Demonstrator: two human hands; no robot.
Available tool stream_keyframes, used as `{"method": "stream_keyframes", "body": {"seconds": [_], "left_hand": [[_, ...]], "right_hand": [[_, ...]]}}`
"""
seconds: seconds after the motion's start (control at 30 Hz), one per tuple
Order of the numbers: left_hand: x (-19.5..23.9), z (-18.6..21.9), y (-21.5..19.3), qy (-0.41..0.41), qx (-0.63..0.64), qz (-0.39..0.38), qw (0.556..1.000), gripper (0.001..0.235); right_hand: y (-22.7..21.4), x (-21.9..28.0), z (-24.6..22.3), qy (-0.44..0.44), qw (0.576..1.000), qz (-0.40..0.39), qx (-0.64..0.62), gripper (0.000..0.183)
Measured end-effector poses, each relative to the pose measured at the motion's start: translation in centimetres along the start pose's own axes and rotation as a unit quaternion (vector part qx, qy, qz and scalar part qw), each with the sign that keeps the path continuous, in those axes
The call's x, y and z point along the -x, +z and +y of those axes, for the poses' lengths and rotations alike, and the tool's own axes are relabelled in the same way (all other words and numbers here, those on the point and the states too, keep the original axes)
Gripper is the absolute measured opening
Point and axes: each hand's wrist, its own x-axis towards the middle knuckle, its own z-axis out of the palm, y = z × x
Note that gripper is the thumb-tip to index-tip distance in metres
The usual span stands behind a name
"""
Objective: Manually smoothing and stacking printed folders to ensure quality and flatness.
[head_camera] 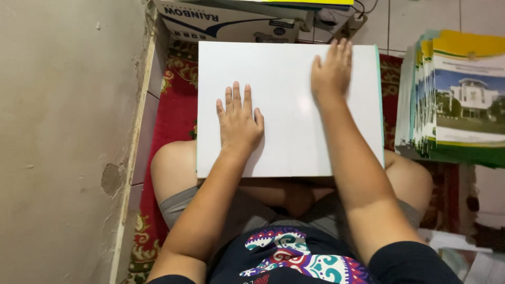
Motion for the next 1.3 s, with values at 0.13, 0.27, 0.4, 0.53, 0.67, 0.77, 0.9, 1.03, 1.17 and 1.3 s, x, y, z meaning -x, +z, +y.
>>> {"method": "stream_keyframes", "body": {"seconds": [0.13, 0.27, 0.4, 0.53, 0.67, 0.77, 0.9, 1.03, 1.17, 1.3], "left_hand": [[0.1, -0.1, 0.1, 0.003, 0.02, 0.024, 0.999, 0.064], [0.5, -0.4, 0.9, 0.024, 0.031, 0.079, 0.996, 0.061], [0.9, 0.8, 3.1, 0.027, 0.039, 0.074, 0.996, 0.06], [2.4, 5.9, 4.4, 0.052, 0.004, 0.069, 0.996, 0.065], [-2.4, 8.8, 5.9, 0.06, 0.039, -0.058, 0.996, 0.076], [-10.0, 9.1, 6.9, 0.015, 0.029, -0.003, 0.999, 0.074], [-18.2, 8.5, 7.2, -0.03, 0.002, 0.019, 0.999, 0.071], [-18.0, 8.6, 5.6, -0.032, 0.01, -0.058, 0.998, 0.07], [-12.5, 8.6, 3.5, 0.045, -0.006, -0.093, 0.995, 0.073], [-2.0, 9.4, 1.7, 0.116, 0.025, -0.065, 0.991, 0.073]], "right_hand": [[0.3, 5.3, 7.4, -0.075, 0.985, 0.153, 0.011, 0.055], [-2.9, 13.5, 8.7, -0.163, 0.971, 0.176, -0.003, 0.046], [-3.1, 14.8, 9.6, -0.156, 0.976, 0.151, -0.018, 0.05], [-2.6, 14.2, 9.8, -0.184, 0.968, 0.17, 0.01, 0.049], [-2.7, 14.4, 9.9, -0.178, 0.969, 0.17, 0.018, 0.051], [-3.5, 14.6, 9.0, -0.171, 0.973, 0.153, 0.006, 0.051], [-4.1, 14.5, 8.2, -0.155, 0.977, 0.143, 0.019, 0.053], [-4.4, 14.5, 8.0, -0.126, 0.988, 0.087, 0.02, 0.054], [-3.2, 14.4, 8.2, -0.117, 0.988, 0.094, 0.019, 0.057], [-2.6, 14.2, 9.0, -0.146, 0.982, 0.113, 0.045, 0.053]]}}
